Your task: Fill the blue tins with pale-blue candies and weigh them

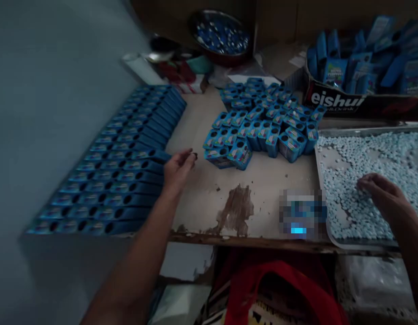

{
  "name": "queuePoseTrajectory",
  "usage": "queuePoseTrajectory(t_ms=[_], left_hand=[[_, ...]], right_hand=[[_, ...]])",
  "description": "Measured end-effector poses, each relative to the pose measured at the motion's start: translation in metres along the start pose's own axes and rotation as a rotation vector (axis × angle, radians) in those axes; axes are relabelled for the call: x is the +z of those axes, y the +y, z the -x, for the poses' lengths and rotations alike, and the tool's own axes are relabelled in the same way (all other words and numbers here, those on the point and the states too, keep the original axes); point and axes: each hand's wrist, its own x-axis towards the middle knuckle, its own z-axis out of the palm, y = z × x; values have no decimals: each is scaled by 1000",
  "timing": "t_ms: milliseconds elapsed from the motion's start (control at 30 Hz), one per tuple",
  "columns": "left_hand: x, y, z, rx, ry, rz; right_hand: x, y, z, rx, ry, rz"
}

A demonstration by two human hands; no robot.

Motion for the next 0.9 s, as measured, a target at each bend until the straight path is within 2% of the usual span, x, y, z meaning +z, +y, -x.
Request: queuePoseTrajectory(t_ms=[100, 167, 267, 333, 400, 500, 600, 667, 733, 800, 900], left_hand=[[22, 9, -49, -14, -19, 144], [42, 18, -89, -30, -50, 236], [80, 30, -149, -47, -122, 369], [108, 36, -183, -50, -179, 454], [136, 41, -211, -45, -232, 536], [173, 46, -242, -12, -306, 655], [199, 51, -264, 4, -374, 733], [212, 53, -275, 4, -446, 781], [223, 56, -281, 33, -517, 856], [232, 59, -282, 70, -536, 917], [236, 61, -275, 113, -386, 837]], right_hand=[[-2, -4, 6, 25, -25, 38], [-2, -15, 7, -8, 16, 104], [9, -53, -12, -25, 71, 85], [31, -91, -47, -66, 65, 51], [66, -133, -103, -140, 12, 41], [143, -188, -215, -330, -126, 117], [226, -226, -323, -397, -171, 274], [273, -243, -376, -430, -211, 416], [309, -252, -409, -385, -249, 505], [332, -254, -428, -333, -310, 548], [347, -247, -438, -388, -352, 555]])
